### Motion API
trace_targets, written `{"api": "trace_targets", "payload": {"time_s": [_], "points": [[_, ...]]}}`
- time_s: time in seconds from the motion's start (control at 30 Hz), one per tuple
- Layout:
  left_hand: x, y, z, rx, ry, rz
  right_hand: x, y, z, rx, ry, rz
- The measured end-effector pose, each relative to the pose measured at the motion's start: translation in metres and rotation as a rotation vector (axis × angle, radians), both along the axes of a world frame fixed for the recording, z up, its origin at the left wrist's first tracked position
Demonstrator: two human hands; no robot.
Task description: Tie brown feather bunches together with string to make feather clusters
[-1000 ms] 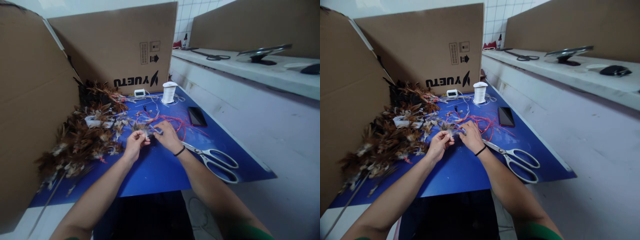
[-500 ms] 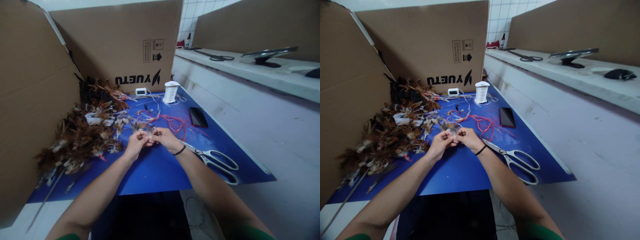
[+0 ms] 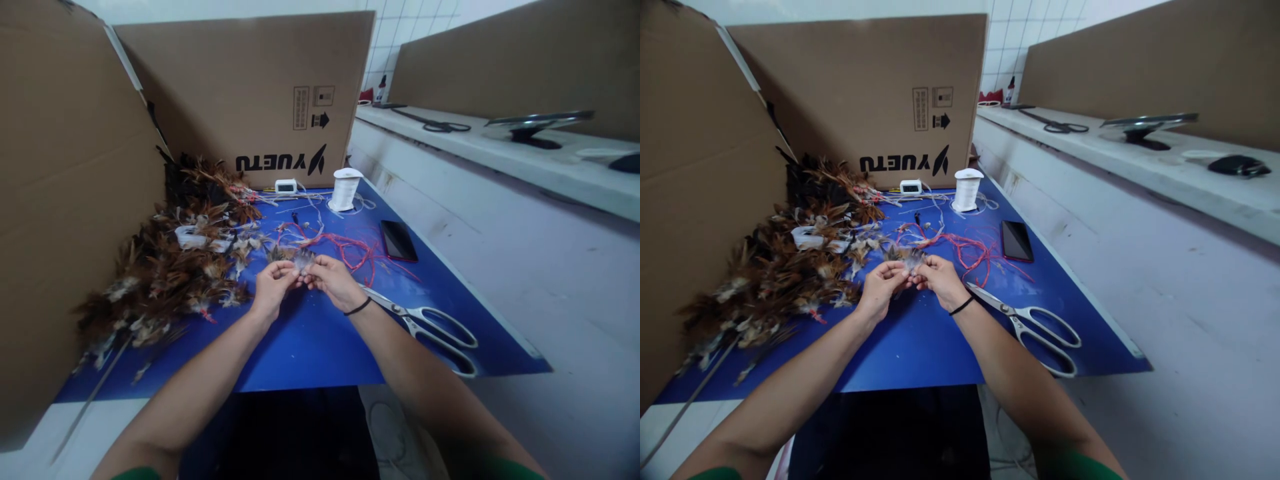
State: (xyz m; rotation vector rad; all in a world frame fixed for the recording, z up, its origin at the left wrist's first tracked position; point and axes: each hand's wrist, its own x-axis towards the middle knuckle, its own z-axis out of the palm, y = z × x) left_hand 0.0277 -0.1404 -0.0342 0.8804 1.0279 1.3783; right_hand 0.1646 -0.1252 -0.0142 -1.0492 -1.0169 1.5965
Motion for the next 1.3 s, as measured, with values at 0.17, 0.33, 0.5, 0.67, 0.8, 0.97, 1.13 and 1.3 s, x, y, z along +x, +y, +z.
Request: {"api": "trace_targets", "payload": {"time_s": [0.17, 0.33, 0.5, 0.67, 0.8, 0.97, 1.13, 1.3], "points": [[0.001, 0.000, -0.001, 0.112, 0.147, 0.080, -0.005, -0.001, -0.003, -0.029, 0.072, -0.019], [0.002, 0.002, -0.008, 0.187, 0.279, 0.117, -0.009, -0.002, -0.005, -0.046, 0.075, -0.049], [0.000, 0.002, -0.008, 0.269, 0.407, 0.168, -0.010, -0.003, -0.005, -0.072, 0.083, -0.062], [-0.001, -0.002, -0.004, 0.366, 0.573, 0.205, -0.008, -0.002, -0.007, -0.084, 0.131, -0.056], [-0.002, -0.003, -0.003, 0.454, 0.652, 0.200, -0.008, -0.002, -0.007, -0.110, 0.182, -0.049], [-0.008, 0.000, -0.007, 0.558, 0.727, 0.186, -0.008, -0.002, -0.006, -0.174, 0.218, -0.032], [-0.015, 0.006, -0.013, 0.839, 1.037, 0.180, -0.007, 0.000, -0.007, -0.220, 0.228, -0.032], [-0.015, 0.007, -0.009, 0.865, 1.115, 0.226, -0.006, -0.004, -0.003, -0.123, 0.175, 0.019]]}}
